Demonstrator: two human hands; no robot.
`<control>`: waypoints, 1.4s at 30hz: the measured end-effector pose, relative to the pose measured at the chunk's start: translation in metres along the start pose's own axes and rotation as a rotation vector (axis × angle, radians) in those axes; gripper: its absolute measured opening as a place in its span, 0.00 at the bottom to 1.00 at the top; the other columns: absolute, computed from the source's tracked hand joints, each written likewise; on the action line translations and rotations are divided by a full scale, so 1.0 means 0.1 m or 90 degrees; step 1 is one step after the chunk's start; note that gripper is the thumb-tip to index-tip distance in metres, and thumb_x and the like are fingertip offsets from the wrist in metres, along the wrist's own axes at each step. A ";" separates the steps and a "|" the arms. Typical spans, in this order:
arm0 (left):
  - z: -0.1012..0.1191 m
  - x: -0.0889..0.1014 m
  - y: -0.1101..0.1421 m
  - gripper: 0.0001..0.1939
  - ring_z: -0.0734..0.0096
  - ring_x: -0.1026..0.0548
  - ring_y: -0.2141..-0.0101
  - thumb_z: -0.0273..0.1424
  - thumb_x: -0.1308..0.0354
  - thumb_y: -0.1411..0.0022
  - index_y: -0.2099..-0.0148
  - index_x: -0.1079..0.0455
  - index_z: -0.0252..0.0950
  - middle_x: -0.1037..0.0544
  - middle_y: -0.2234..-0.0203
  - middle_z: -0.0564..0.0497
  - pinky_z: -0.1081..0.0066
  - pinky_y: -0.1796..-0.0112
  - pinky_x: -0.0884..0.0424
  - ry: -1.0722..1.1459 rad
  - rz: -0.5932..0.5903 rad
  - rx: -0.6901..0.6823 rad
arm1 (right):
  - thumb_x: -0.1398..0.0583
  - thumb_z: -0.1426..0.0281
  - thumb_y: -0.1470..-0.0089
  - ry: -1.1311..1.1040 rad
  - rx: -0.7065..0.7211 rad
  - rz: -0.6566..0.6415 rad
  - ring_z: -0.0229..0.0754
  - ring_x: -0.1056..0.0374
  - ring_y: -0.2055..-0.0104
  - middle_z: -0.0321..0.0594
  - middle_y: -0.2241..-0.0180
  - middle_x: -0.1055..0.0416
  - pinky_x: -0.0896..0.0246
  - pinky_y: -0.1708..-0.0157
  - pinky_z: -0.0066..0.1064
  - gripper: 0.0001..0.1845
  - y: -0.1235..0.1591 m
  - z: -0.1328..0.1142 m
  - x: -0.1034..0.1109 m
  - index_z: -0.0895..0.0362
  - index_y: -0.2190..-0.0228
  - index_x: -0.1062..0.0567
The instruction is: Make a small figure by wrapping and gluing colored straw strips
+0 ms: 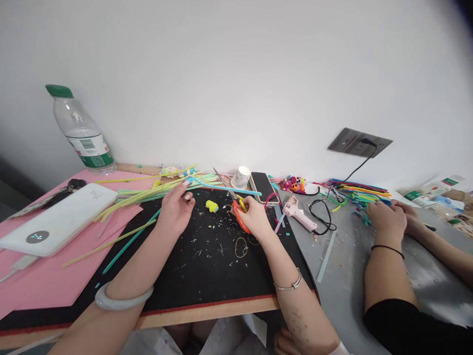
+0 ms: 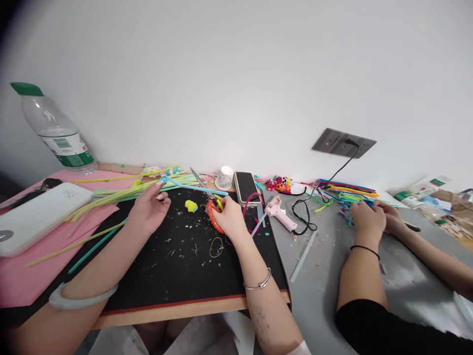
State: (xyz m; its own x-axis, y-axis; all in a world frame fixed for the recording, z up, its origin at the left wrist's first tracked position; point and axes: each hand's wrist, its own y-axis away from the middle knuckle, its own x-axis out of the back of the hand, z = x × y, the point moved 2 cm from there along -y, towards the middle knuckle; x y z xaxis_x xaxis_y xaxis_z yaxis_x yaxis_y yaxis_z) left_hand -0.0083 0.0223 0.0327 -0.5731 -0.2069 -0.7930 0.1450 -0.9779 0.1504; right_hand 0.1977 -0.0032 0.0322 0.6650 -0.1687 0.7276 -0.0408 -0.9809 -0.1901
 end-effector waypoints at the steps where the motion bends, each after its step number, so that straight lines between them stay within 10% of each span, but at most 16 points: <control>1: 0.02 0.00 -0.01 0.06 0.90 0.40 0.83 0.22 0.37 0.53 0.70 0.31 0.33 0.32 0.78 0.59 0.84 0.81 0.40 0.031 0.009 0.016 | 0.41 0.55 0.55 0.016 -0.005 -0.010 0.37 0.38 0.74 0.34 0.76 0.34 0.47 0.75 0.27 0.17 0.01 -0.01 -0.01 0.56 0.74 0.36; 19: 0.05 0.01 -0.01 0.05 0.90 0.40 0.86 0.20 0.44 0.45 0.70 0.34 0.34 0.26 0.75 0.57 0.83 0.83 0.41 0.144 0.028 0.096 | 0.40 0.53 0.56 0.131 0.123 -0.064 0.45 0.35 0.57 0.44 0.57 0.34 0.41 0.62 0.34 0.28 0.09 -0.11 -0.05 0.56 0.56 0.37; 42: -0.15 -0.07 0.12 0.06 0.90 0.45 0.83 0.23 0.37 0.54 0.71 0.30 0.34 0.32 0.76 0.58 0.83 0.82 0.43 0.011 -0.019 0.090 | 0.42 0.59 0.51 0.090 0.174 -0.063 0.36 0.45 0.74 0.34 0.75 0.38 0.53 0.75 0.26 0.14 0.10 -0.18 -0.14 0.56 0.75 0.37</control>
State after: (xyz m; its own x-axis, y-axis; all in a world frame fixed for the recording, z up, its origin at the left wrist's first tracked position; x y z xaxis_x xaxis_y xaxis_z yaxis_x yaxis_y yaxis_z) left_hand 0.0095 0.0124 0.0309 -0.5612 -0.1789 -0.8081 0.0133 -0.9782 0.2073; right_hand 0.1743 -0.0123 0.0320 0.5448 -0.1041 0.8321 0.2339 -0.9340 -0.2699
